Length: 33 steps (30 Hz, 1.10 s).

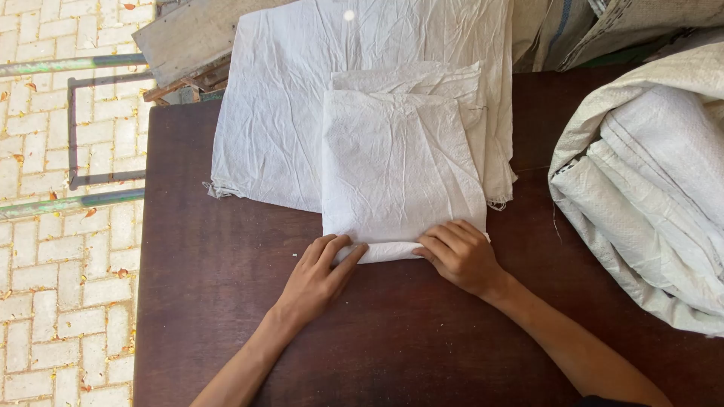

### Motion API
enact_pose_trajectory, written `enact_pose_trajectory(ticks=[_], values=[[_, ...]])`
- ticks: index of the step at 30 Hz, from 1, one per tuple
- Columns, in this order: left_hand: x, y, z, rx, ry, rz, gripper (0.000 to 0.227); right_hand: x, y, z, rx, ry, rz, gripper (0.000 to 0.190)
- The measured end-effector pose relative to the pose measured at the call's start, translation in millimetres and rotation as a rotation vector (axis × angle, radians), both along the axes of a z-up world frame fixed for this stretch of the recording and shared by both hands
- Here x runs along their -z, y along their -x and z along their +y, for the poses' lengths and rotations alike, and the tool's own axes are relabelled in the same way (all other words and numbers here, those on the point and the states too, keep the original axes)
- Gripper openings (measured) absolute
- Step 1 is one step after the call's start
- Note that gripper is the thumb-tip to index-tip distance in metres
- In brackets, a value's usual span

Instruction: The person folds white woven sacks on a wooden table. They smooth the fabric, fold it into smaller rectangles, and roll the sacks tightly before placing them into a larger sack. The person repeats this process with multiple sacks, some of which have printed text and logos.

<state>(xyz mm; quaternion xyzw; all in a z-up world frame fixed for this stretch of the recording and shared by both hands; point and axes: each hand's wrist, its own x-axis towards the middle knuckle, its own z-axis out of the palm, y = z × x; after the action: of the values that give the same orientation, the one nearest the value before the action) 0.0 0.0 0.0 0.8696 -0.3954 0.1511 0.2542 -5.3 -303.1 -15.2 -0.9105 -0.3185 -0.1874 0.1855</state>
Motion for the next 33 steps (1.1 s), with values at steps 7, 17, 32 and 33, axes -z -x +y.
enact_pose_trajectory(ticks=[7,17,32,33], values=[[5.2,2.6,5.4,0.044,-0.103,-0.167,0.051,3.6,1.4,-7.5,-0.024,-0.027,-0.01,0.019],[29.5,-5.6,8.6,0.049,0.016,0.162,0.041,-8.5,8.8,6.8,0.055,0.104,-0.087,0.036],[13.0,-1.0,1.3,0.014,-0.107,0.007,0.055,-13.2,3.0,4.8,0.025,0.109,-0.074,0.045],[17.6,-1.4,1.6,0.008,-0.074,0.115,0.053,-27.7,3.5,10.7,0.018,0.123,-0.115,0.054]])
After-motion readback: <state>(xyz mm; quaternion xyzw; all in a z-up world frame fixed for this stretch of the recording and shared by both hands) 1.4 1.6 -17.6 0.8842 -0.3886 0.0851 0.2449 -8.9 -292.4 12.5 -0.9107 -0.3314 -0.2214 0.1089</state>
